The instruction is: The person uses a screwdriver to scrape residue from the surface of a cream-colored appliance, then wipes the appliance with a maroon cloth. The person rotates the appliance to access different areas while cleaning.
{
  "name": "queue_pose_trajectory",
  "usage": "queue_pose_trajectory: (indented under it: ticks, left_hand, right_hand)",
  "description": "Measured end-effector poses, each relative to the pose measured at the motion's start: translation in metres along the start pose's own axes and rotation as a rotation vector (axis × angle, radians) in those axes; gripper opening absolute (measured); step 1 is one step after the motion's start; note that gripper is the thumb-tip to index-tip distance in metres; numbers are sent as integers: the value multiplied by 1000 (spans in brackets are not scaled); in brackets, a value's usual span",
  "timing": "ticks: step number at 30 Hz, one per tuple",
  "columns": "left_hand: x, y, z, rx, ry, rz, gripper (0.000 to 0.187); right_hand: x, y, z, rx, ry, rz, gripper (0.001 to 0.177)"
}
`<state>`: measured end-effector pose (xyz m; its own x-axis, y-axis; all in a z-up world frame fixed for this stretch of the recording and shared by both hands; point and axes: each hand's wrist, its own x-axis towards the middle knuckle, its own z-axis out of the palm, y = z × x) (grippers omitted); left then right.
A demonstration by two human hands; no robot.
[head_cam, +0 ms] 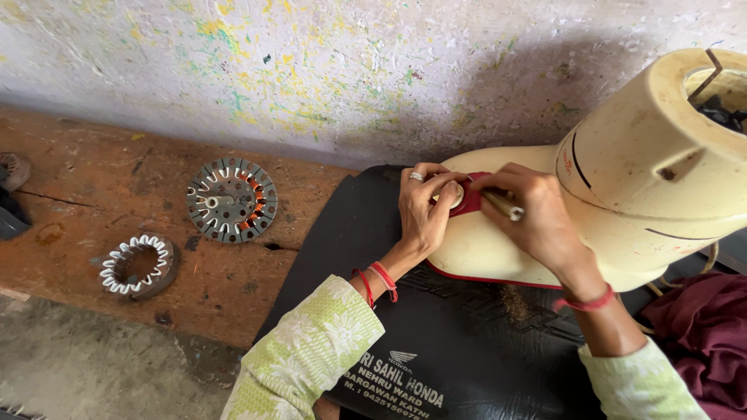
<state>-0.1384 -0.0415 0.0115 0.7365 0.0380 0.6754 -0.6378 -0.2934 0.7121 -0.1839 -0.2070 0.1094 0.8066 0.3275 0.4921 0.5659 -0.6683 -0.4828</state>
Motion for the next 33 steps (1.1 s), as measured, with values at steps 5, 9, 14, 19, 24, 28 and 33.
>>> queue_pose_trajectory:
  ticks: [5,9,14,19,24,28,33]
  left_hand:
    - [1,5,-1,34,0,-11,25]
    - [2,4,-1,31,-2,-8,25]
    - [0,-2,2,-12,-37,-77,26]
    - [2,-16,3,-57,-63,-181,36]
    - [1,-25,6,-114,-78,-245,41]
    - [0,-26,7,-116,-79,-243,39]
    - [0,-26,7,-79,-84,-238,38]
  right_hand:
    - [-5,2,7,43,124,37,15]
    - [-26,-2,9,106,294,100,11]
    - [-45,-11,10,14,390,82,17]
    - [-63,-15,0,-39,395,206,7]
    - [-67,-18,2,43,377,246,7]
    - [-63,-25,9,30,319,191,8]
    - [-62,-22,-5,-110,365,97,7]
